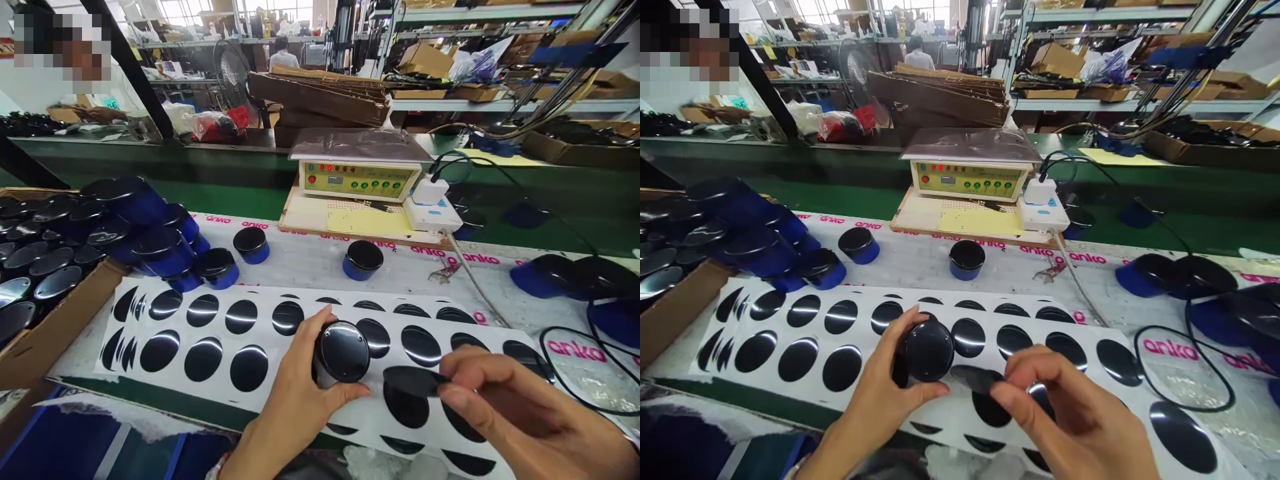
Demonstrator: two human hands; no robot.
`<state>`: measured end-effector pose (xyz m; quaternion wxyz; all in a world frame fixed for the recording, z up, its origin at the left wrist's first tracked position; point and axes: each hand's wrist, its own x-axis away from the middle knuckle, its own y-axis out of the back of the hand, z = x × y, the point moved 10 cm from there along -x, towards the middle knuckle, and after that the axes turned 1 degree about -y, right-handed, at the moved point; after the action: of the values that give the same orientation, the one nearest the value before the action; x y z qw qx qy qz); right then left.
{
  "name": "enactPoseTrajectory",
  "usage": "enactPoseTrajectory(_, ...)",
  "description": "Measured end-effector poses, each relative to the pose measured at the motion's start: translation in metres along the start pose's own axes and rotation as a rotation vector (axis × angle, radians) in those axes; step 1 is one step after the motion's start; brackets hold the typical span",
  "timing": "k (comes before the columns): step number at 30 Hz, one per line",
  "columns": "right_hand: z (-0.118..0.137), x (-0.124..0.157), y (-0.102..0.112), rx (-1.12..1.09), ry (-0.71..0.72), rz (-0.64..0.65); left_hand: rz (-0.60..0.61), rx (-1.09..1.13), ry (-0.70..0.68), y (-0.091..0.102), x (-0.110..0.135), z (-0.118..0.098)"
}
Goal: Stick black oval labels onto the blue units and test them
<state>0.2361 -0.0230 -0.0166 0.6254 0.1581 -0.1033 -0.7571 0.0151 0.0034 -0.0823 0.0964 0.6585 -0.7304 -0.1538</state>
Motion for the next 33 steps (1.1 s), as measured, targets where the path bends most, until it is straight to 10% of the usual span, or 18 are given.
enactPoseTrajectory(11, -0.04, -0.014, -0.081, -0.435, -0.275, 0.13, 0.076, 0.15, -0.011, -0.006, 0.008, 0.003)
enactPoseTrajectory(33, -0.013, -0.015, -0.076, -0.179, -0.065, 0.05, 0.138, 0.124, 0.065, -0.009, 0.005, 0.002)
